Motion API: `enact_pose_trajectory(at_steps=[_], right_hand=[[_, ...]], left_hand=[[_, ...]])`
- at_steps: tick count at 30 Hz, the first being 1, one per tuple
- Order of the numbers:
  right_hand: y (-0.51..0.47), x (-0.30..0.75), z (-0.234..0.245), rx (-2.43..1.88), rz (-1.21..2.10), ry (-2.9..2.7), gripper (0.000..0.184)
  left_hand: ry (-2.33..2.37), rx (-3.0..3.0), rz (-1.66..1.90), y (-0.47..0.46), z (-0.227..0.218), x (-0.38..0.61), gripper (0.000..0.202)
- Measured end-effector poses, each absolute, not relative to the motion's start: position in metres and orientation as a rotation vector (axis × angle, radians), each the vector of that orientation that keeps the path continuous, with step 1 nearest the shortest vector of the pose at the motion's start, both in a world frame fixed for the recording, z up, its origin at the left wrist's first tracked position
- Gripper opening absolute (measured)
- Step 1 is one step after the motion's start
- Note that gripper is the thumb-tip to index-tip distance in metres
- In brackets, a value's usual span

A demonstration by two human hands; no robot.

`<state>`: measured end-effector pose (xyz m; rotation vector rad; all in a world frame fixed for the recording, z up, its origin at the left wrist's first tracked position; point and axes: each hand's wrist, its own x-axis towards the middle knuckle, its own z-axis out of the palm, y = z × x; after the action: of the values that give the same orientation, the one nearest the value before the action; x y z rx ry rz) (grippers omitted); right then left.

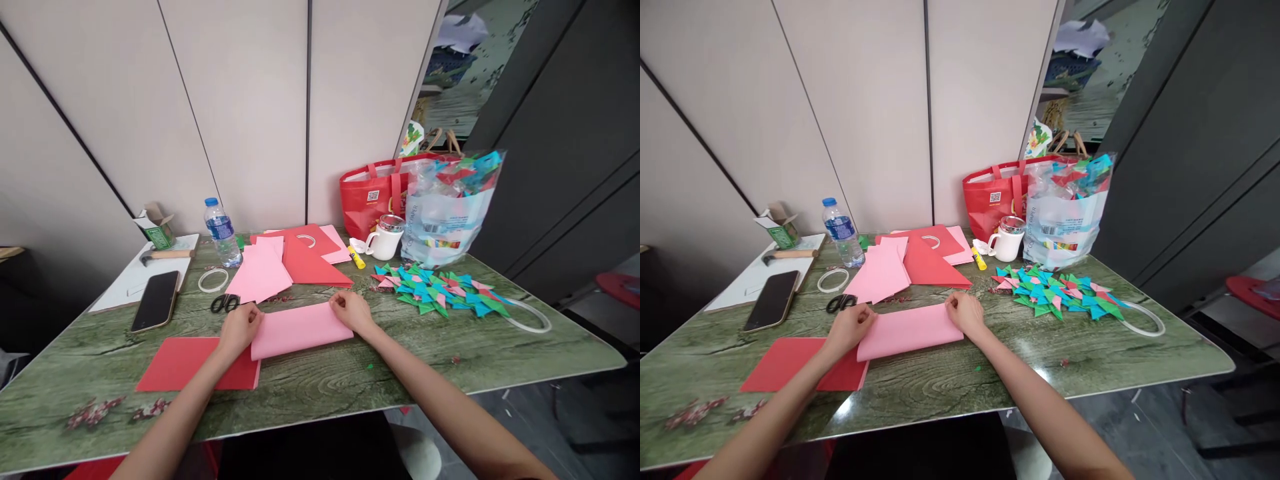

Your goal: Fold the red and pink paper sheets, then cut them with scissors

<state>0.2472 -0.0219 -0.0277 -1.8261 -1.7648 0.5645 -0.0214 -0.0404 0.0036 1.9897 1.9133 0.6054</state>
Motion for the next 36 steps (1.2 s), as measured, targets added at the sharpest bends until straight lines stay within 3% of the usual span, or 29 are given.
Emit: enact_pose_trajectory(at_steps=[16, 25, 29, 33, 36], right_hand=[[-0.022, 0.225, -0.011, -2.004, 0.277, -2.247, 0.026], [-0.011, 0.223, 0.004, -1.884, 0.317, -2.57, 0.03], [-0.006, 0.217, 0.015, -1.92, 0.377, -2.667, 0.029], [-0.005, 0.203, 0.019, -2.013, 0.372, -2.678, 0.051], [-0.005, 0.192, 0.017, -2.078, 0.327, -2.649, 0.054]], left_hand=[[2.208, 2.267, -0.015, -0.04, 0.01, 0.005, 0.024], [1.84, 2.507, -0.165, -0.025, 0.003, 0.005, 0.021], [1.722, 2.54, -0.269, -0.018, 0.006, 0.002, 0.032], [1.643, 2.61, -0.305, -0.021, 0.013, 0.009, 0.027], [1.608, 2.658, -0.316, -0.026, 0.014, 0.015, 0.032]])
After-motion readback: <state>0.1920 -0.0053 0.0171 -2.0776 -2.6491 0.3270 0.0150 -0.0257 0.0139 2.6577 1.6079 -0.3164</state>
